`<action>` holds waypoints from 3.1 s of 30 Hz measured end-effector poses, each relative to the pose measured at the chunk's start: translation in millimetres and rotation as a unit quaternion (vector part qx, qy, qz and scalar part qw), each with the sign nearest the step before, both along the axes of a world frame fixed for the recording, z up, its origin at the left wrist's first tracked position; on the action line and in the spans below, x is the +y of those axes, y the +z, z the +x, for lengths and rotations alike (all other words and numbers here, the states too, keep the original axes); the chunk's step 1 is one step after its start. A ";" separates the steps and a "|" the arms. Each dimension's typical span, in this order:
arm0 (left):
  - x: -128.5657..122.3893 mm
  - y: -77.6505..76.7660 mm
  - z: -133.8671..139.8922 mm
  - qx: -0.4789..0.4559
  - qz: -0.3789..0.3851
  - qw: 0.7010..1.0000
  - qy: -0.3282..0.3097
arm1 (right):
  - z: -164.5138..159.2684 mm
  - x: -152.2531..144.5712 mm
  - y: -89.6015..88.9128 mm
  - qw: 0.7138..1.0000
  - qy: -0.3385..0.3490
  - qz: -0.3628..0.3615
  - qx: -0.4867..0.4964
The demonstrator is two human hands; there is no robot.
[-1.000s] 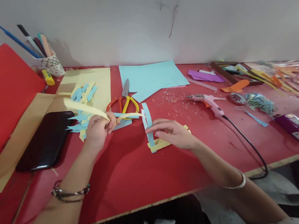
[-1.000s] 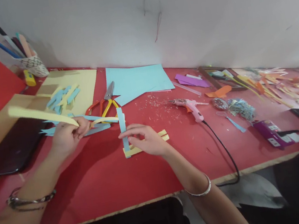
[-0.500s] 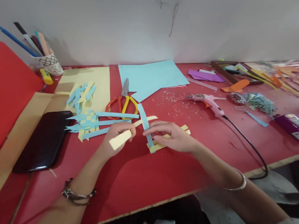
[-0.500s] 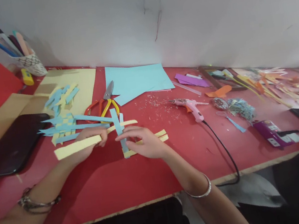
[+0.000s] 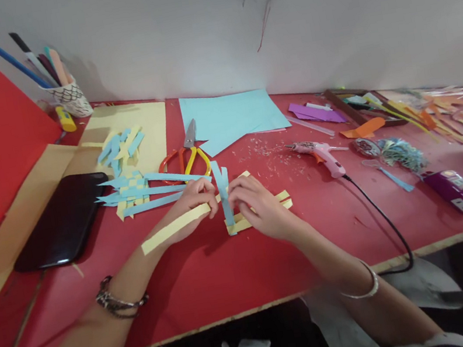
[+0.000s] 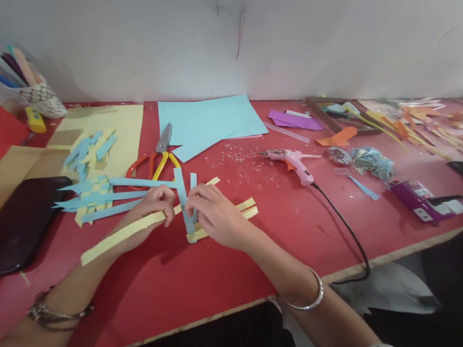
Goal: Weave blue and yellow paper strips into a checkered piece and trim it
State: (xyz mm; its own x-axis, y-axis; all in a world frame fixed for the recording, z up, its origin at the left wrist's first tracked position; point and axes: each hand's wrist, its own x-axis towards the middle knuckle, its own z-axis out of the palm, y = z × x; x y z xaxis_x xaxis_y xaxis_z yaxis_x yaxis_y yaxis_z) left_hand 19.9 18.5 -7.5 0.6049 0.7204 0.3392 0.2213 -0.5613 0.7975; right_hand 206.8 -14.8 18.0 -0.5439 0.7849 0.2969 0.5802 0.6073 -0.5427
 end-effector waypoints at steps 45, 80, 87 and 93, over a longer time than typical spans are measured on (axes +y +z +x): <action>-11.7 2.5 14.6 0.265 0.085 0.960 0.005 | 23.0 10.0 12.3 0.972 -0.165 -0.116 -0.124; -7.5 2.3 12.2 0.173 0.130 0.976 -0.017 | 22.8 5.0 17.9 0.944 -0.240 -0.037 -0.226; -11.7 4.1 25.1 0.168 0.043 0.985 0.010 | 17.6 -3.4 22.2 0.991 -0.033 -0.082 -0.105; -11.3 0.5 24.4 0.173 0.053 0.983 0.018 | 14.8 -2.3 20.3 0.988 -0.066 -0.116 -0.073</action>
State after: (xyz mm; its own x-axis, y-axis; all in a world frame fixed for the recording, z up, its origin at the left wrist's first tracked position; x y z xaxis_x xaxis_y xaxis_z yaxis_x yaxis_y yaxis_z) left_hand 44.3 7.2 -6.9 0.6718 0.7155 0.1916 0.4908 -0.6237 0.6084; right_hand 221.5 -17.1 38.3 -0.4562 0.8895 0.0267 0.7287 0.3906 -0.5626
